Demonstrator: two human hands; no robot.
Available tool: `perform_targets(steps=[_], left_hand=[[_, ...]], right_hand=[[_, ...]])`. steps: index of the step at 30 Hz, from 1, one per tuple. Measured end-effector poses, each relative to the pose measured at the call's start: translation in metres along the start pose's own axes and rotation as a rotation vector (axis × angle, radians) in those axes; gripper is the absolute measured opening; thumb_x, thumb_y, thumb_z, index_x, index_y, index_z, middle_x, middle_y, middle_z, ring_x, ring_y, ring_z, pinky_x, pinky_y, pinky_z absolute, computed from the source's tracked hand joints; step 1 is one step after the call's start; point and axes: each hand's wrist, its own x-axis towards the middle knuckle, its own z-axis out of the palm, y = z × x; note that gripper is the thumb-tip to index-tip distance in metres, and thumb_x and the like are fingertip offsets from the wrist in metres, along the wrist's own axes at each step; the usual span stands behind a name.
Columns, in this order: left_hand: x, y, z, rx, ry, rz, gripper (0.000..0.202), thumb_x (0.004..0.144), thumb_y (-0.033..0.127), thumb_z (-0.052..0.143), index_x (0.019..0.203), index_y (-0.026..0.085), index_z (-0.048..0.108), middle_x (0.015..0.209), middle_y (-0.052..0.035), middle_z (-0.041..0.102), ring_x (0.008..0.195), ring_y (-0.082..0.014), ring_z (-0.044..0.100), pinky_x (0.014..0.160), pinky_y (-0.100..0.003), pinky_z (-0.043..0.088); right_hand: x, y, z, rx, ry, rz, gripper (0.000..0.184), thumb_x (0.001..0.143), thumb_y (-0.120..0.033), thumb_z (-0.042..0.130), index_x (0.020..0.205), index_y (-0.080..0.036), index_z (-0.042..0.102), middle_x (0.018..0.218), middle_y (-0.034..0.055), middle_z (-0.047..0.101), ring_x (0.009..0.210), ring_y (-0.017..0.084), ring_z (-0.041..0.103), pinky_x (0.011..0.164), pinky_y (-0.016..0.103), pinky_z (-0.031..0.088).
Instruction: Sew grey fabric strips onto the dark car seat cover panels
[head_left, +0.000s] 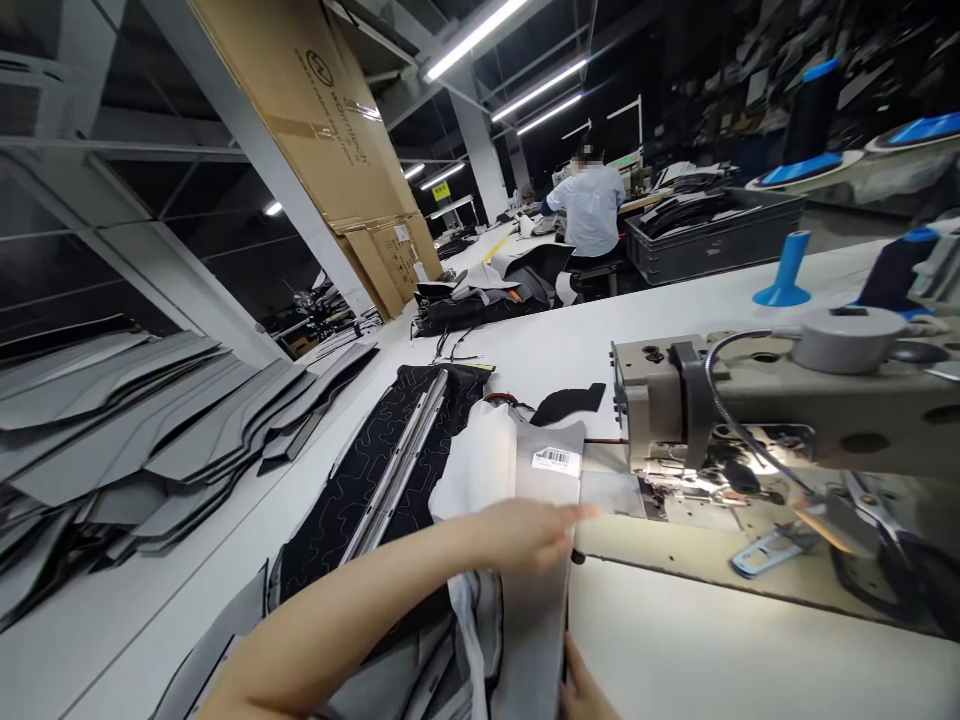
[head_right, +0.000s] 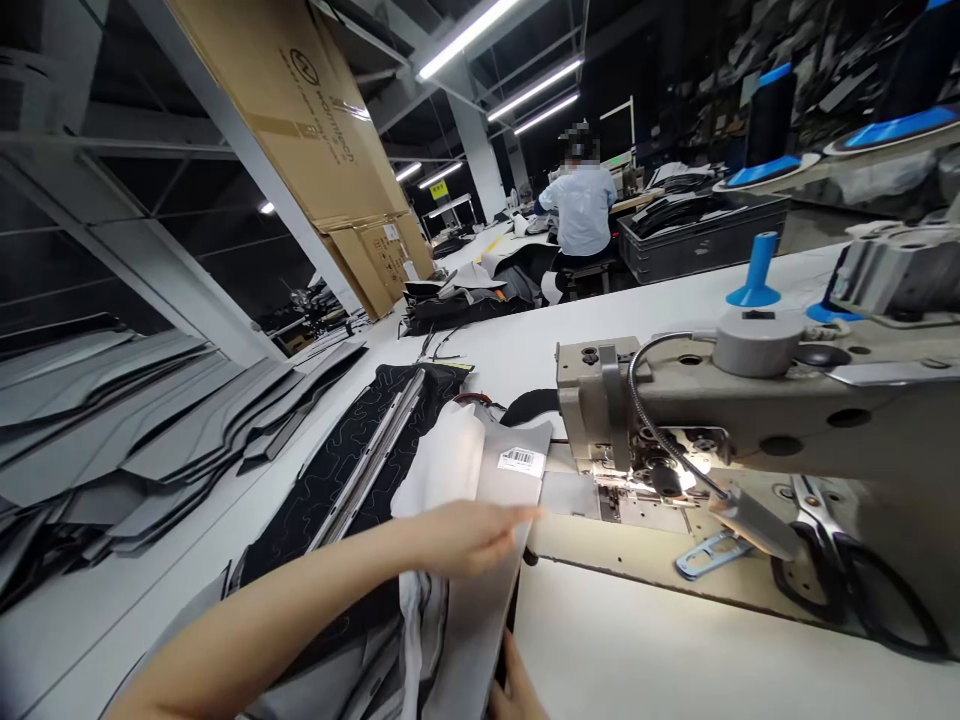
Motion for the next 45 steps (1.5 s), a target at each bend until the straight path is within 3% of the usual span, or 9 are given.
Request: perform_targets(steps=[5, 9, 14, 22, 26, 33, 36, 40, 45], left_hand=[[0.055, -0.085, 0.013, 0.165, 0.347, -0.146, 0.052, 0.089, 0.033, 0.044, 0.139, 0.017, 0.037, 0.122, -0.0135, 0.056, 0.107, -0.0288, 0.056, 0.087, -0.039, 0.046], [0.065, -0.117, 0.033, 0.133, 0.472, -0.19, 0.051, 0.093, 0.038, 0.04, 0.139, 0.016, 0.035, 0.131, -0.0148, 0.05, 0.118, -0.0284, 0.049, 0.097, -0.043, 0.039], [0.09, -0.126, 0.04, 0.103, 0.561, -0.195, 0.056, 0.093, 0.045, 0.042, 0.142, 0.022, 0.031, 0.144, -0.0097, 0.038, 0.133, -0.0254, 0.031, 0.108, -0.042, 0.025], [0.083, -0.16, 0.021, -0.042, 0.675, -0.564, 0.062, 0.094, 0.051, 0.028, 0.139, 0.009, 0.036, 0.104, -0.0191, 0.063, 0.103, -0.0343, 0.057, 0.088, -0.048, 0.038], [0.059, -0.143, 0.031, -0.098, 0.683, -0.564, 0.054, 0.096, 0.044, 0.025, 0.137, 0.011, 0.036, 0.11, -0.0159, 0.062, 0.106, -0.0298, 0.056, 0.088, -0.04, 0.039], [0.063, -0.076, 0.045, -0.157, 0.478, -0.342, 0.045, 0.096, 0.048, 0.025, 0.088, 0.021, 0.061, 0.076, -0.0021, 0.065, 0.071, -0.0187, 0.061, 0.065, -0.028, 0.042], [0.066, -0.072, 0.05, -0.12, 0.468, -0.359, 0.042, 0.094, 0.048, 0.03, 0.106, 0.019, 0.058, 0.095, -0.0071, 0.067, 0.09, -0.0239, 0.062, 0.081, -0.035, 0.044], [0.076, -0.073, 0.061, -0.032, 0.528, -0.386, 0.06, 0.091, 0.047, 0.039, 0.136, 0.008, 0.033, 0.132, -0.0203, 0.049, 0.128, -0.0322, 0.039, 0.109, -0.051, 0.017], [0.087, -0.068, 0.063, -0.076, 0.613, -0.222, 0.066, 0.09, 0.044, 0.044, 0.143, 0.012, 0.022, 0.14, -0.0163, 0.041, 0.132, -0.0279, 0.032, 0.108, -0.041, 0.025]], right_hand=[[-0.004, 0.042, -0.056, -0.111, 0.093, -0.033, 0.009, 0.076, -0.03, 0.063, 0.071, -0.023, 0.061, 0.076, 0.0022, 0.061, 0.073, 0.021, 0.052, 0.061, 0.034, 0.042], [0.004, 0.061, -0.098, -0.082, 0.028, 0.246, 0.028, 0.063, -0.016, 0.055, 0.089, -0.023, 0.064, 0.099, 0.0054, 0.061, 0.092, 0.024, 0.054, 0.079, 0.038, 0.043], [0.019, 0.062, -0.091, -0.135, -0.04, 0.282, 0.071, 0.055, -0.014, 0.049, 0.125, -0.019, 0.056, 0.141, 0.016, 0.042, 0.134, 0.04, 0.025, 0.106, 0.063, 0.013], [-0.005, 0.07, -0.065, -0.307, 0.101, 0.273, 0.076, 0.059, -0.01, 0.054, 0.134, -0.026, 0.049, 0.142, 0.014, 0.042, 0.134, 0.038, 0.028, 0.101, 0.054, 0.033], [-0.007, 0.067, -0.068, -0.266, 0.07, 0.341, 0.085, 0.055, -0.007, 0.054, 0.138, -0.024, 0.043, 0.145, 0.0139, 0.037, 0.138, 0.038, 0.018, 0.106, 0.057, 0.025], [-0.001, 0.058, -0.087, -0.057, -0.009, 0.35, 0.06, 0.065, -0.02, 0.059, 0.125, -0.021, 0.059, 0.133, 0.0128, 0.052, 0.135, 0.035, 0.027, 0.113, 0.051, 0.017], [-0.007, 0.056, -0.083, -0.115, 0.038, 0.338, 0.057, 0.064, -0.016, 0.06, 0.121, -0.018, 0.062, 0.133, 0.0142, 0.052, 0.134, 0.035, 0.029, 0.111, 0.049, 0.021], [-0.013, 0.052, -0.078, -0.169, 0.084, 0.344, 0.061, 0.065, -0.018, 0.061, 0.126, -0.017, 0.058, 0.136, 0.015, 0.048, 0.132, 0.036, 0.032, 0.108, 0.049, 0.027], [-0.018, 0.046, -0.082, -0.149, 0.104, 0.323, 0.062, 0.064, -0.027, 0.064, 0.125, -0.017, 0.058, 0.136, 0.0155, 0.049, 0.132, 0.038, 0.031, 0.108, 0.051, 0.025]])
